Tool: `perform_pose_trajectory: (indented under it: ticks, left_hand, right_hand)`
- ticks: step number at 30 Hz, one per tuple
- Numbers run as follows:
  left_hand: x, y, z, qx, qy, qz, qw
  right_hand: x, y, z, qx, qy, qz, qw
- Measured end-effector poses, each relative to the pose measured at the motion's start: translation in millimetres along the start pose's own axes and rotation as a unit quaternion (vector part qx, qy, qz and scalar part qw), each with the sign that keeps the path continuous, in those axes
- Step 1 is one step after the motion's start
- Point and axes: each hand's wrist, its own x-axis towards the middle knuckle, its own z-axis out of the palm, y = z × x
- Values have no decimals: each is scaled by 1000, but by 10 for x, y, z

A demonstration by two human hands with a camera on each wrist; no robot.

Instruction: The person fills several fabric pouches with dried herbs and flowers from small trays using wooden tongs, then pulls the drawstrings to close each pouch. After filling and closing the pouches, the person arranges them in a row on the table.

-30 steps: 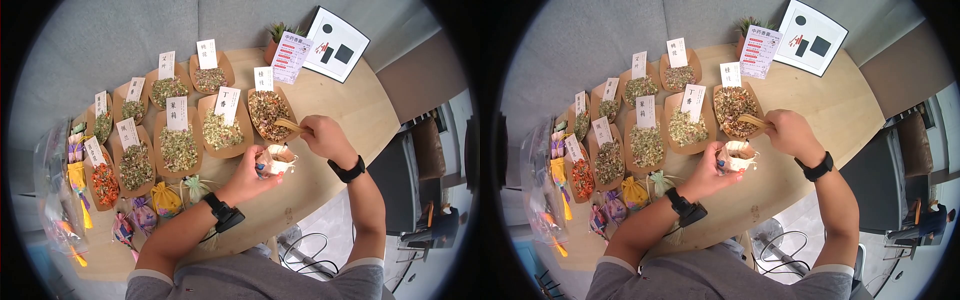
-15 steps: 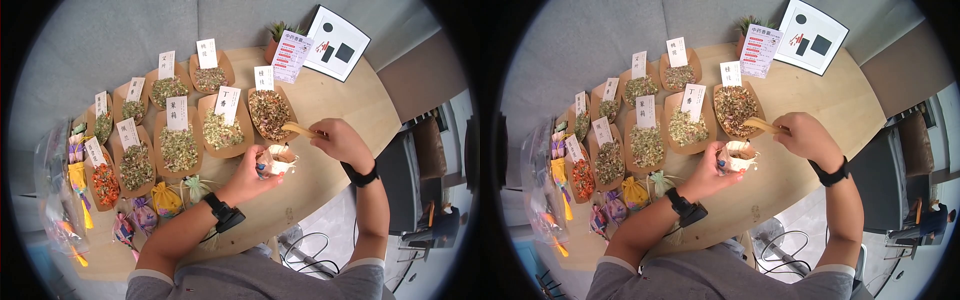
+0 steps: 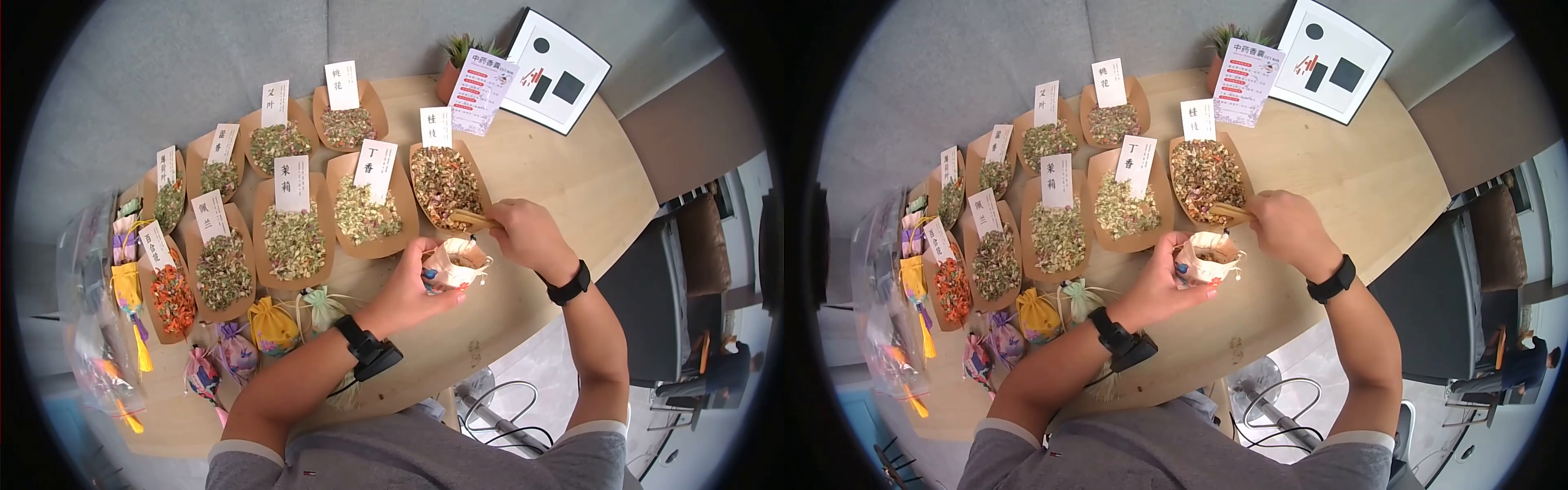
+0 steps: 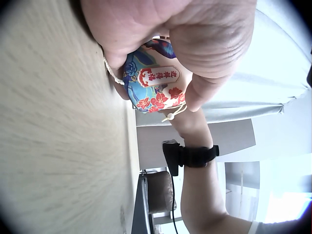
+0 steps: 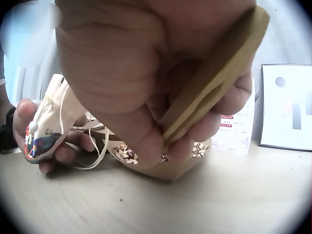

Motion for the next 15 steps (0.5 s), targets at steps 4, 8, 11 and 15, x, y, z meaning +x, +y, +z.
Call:
perform_pose_trajectory:
  ticks: [4, 8, 11, 15]
  left_hand:
    - [-4, -20, 10, -3, 4, 7, 1000]
    - [-5, -23, -2, 6, 1, 7, 1000]
    - [-7, -36, 15, -2, 10, 5, 1000]
    - [9, -57, 7, 18, 13, 5, 1000]
  right_hand:
    - [-19, 32, -35, 0, 4, 7, 1000]
    - [-51, 44, -180, 51, 22, 12, 998]
    - [-130, -59, -435, 93, 21, 36, 995]
    - [-296, -284, -816, 143, -29, 68, 987]
